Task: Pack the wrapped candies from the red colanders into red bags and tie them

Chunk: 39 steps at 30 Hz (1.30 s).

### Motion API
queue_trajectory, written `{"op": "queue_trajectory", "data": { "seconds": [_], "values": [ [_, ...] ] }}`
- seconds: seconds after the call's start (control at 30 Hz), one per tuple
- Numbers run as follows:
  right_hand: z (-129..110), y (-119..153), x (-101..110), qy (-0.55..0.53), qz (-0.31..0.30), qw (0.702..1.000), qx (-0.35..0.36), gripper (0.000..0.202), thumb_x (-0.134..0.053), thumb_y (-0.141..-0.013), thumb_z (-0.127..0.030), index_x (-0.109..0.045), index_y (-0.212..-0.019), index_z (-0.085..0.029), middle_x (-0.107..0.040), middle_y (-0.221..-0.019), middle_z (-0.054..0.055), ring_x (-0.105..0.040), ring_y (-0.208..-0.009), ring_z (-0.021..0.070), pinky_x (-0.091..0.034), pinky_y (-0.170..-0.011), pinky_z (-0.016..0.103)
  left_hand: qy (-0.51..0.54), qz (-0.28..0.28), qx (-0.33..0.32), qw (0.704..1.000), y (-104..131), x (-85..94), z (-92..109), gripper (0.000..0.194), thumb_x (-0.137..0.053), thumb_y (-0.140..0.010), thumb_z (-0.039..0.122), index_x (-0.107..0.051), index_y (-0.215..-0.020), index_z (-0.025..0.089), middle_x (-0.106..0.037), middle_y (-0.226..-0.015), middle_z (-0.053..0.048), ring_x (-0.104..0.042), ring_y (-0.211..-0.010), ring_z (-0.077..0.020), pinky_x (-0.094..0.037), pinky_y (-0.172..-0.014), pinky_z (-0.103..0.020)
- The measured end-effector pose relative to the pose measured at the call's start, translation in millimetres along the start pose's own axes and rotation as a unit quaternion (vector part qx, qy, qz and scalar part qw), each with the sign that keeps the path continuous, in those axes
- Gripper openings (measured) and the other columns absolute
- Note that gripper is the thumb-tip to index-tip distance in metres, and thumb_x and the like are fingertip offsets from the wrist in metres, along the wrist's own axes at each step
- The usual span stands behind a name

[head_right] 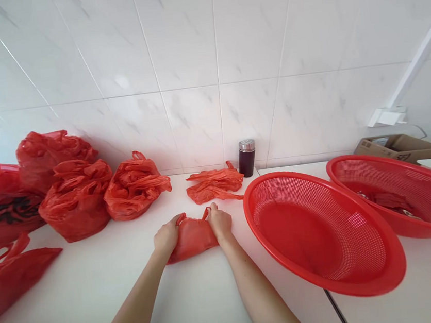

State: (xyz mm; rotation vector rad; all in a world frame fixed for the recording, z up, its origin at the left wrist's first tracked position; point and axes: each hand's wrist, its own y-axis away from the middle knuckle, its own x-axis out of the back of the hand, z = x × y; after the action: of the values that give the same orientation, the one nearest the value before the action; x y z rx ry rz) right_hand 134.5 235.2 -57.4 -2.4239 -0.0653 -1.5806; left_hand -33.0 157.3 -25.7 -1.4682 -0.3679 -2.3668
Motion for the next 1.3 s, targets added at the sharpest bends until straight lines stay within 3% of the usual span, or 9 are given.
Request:
{"op": "queue_trajectory", "data": {
  "seconds": [0.53,0.83,1.03,1.17,1.3],
  "values": [
    [1,-2,-7,0.035,-0.002,0.999,0.002,0.035,-0.029,-0.101,-0.034,-0.055,-0.115,-0.017,-0.073,-0.081,0.011,-0.069,-0.074,0.0253,-0.036,-0.059,0.029,-0.02,-0.006,0.016,1.0,-1,-3.9,2,0.05,-0.034,-0.092,0.024,-0.053,-0.135,0.038,-0.071,-0.096,-0.014,-0.065,-0.089,-0.0317,-0.044,-0.077,-0.044],
    [2,-1,-3,0.005,-0.004,1.0,-0.026,0.035,-0.022,-0.102,-0.03,-0.049,-0.118,-0.015,-0.073,-0.082,0.01,-0.067,-0.074,0.0226,-0.036,-0.062,0.028,0.109,0.059,0.073,0.99,1,-12.0,-14,0.035,-0.053,-0.092,0.04,-0.059,-0.117,0.017,-0.065,-0.102,-0.007,-0.063,-0.09,-0.0201,-0.05,-0.085,-0.044],
    [1,-1,-3,-0.023,0.011,0.998,-0.05,0.031,-0.021,-0.101,-0.028,-0.045,-0.118,-0.017,-0.071,-0.085,0.009,-0.066,-0.073,0.0213,-0.035,-0.062,0.028,0.304,0.133,0.153,0.931,5,-12.6,-28,0.032,-0.055,-0.092,0.035,-0.058,-0.117,0.016,-0.064,-0.108,-0.008,-0.064,-0.088,-0.0178,-0.055,-0.076,-0.038],
    [2,-1,-5,-0.056,0.029,0.996,-0.068,0.031,-0.02,-0.102,-0.029,-0.044,-0.119,-0.018,-0.07,-0.084,0.008,-0.065,-0.073,0.0206,-0.034,-0.062,0.027,0.415,0.14,0.198,0.877,5,-10.7,-30,0.035,-0.057,-0.091,0.034,-0.056,-0.121,0.016,-0.062,-0.115,-0.009,-0.063,-0.093,-0.0196,-0.055,-0.078,-0.039],
    [4,0,-5,-0.11,0.052,0.99,-0.069,0.031,-0.023,-0.101,-0.031,-0.047,-0.116,-0.019,-0.069,-0.08,0.007,-0.064,-0.071,0.021,-0.033,-0.061,0.027,0.484,0.125,0.188,0.846,15,-2.1,-29,0.031,-0.056,-0.092,0.034,-0.058,-0.115,0.015,-0.063,-0.108,-0.007,-0.064,-0.087,-0.0171,-0.055,-0.073,-0.036]
  ]
}}
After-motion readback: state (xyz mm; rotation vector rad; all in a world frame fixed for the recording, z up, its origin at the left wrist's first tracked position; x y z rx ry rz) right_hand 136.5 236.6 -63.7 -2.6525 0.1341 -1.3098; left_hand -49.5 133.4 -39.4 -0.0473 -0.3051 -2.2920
